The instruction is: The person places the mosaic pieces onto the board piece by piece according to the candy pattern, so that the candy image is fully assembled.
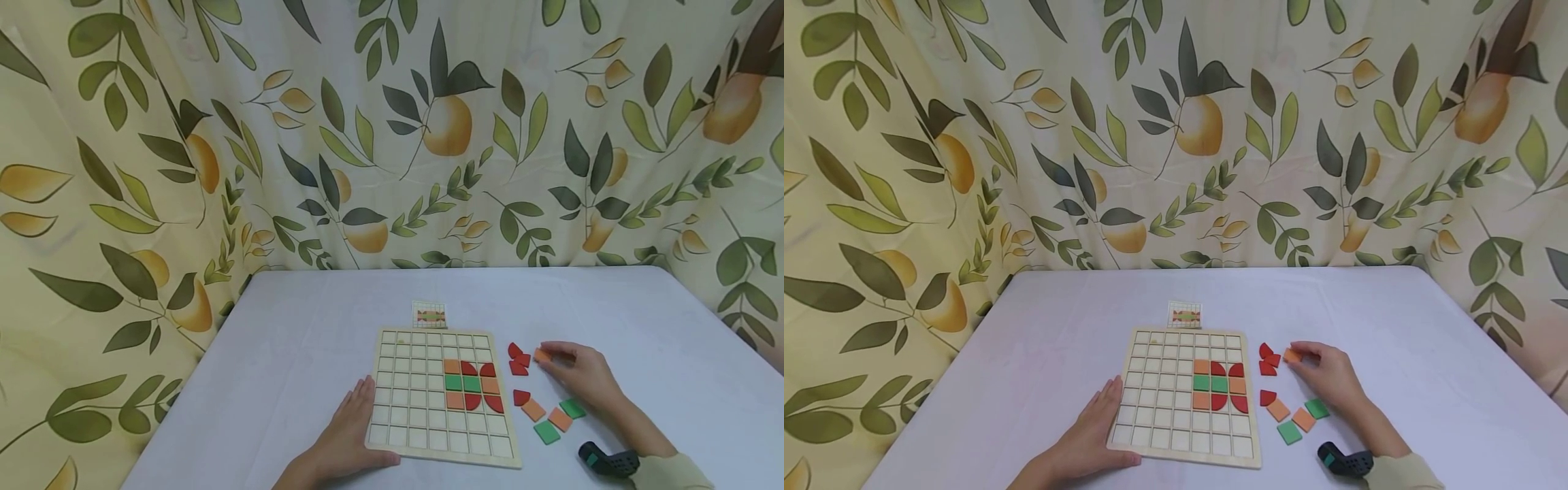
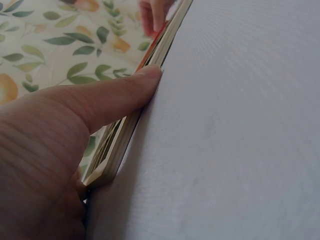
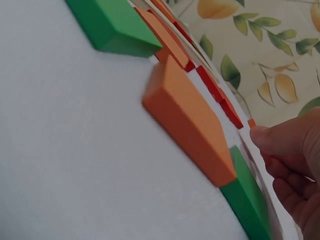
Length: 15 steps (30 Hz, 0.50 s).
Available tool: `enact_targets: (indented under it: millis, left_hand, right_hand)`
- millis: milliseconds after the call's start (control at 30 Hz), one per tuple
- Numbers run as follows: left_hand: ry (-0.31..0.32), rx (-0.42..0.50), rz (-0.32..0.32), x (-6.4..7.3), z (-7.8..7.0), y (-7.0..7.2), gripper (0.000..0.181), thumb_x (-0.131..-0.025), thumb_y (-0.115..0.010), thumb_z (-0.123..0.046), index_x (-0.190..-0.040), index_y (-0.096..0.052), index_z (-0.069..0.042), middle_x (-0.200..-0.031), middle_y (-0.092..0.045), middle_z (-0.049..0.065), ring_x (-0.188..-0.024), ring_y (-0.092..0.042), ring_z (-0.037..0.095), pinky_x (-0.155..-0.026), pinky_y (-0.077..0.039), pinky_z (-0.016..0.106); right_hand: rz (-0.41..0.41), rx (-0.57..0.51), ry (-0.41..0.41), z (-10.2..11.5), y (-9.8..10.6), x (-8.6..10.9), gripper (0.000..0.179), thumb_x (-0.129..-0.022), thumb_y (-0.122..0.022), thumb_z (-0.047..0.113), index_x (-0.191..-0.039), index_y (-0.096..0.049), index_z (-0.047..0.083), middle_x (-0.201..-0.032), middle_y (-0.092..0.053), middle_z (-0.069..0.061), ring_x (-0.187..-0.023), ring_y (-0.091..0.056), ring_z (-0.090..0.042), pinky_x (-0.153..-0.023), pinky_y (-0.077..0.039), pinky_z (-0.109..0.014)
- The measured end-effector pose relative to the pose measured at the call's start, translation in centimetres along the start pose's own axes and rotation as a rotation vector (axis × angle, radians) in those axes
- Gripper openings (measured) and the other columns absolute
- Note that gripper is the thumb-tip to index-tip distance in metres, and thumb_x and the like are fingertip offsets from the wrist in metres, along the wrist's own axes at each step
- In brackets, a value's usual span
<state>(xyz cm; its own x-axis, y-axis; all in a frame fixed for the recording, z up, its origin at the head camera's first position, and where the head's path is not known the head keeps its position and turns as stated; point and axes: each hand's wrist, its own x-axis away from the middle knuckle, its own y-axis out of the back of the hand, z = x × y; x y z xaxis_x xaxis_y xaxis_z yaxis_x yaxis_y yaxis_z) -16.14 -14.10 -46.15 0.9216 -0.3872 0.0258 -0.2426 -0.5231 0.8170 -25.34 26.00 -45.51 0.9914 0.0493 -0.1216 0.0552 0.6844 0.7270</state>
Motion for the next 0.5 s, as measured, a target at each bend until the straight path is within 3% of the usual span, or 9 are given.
enact_targets:
  millis: [233,500]
  left_hand:
    - [0.019,0.001,0.006,0.0,0.1,0.1,0.122,-0.065,-0.062,-0.073,-0.145,-0.01,0.003,-0.151,-0.008,0.017,-0.138,-0.004,0.027,-0.108,-0.01,0.048]
    - [0.019,0.006,0.009,-0.2,0.2,-0.1,0.123,-0.064,-0.061,-0.073,-0.145,-0.009,0.003,-0.151,-0.007,0.017,-0.138,-0.004,0.027,-0.108,-0.009,0.049]
  right_hand:
    - [0.023,-0.056,-0.038,1.9,-1.1,-0.6,0.046,-0.084,-0.068,0.025,-0.12,-0.058,-0.002,-0.117,-0.058,-0.021,-0.114,-0.045,-0.039,-0.086,-0.045,-0.05]
    - [0.023,-0.069,0.028,3.9,-1.8,-0.7,0.041,-0.084,-0.068,0.021,-0.117,-0.06,-0.003,-0.112,-0.061,-0.018,-0.11,-0.049,-0.036,-0.084,-0.047,-0.048]
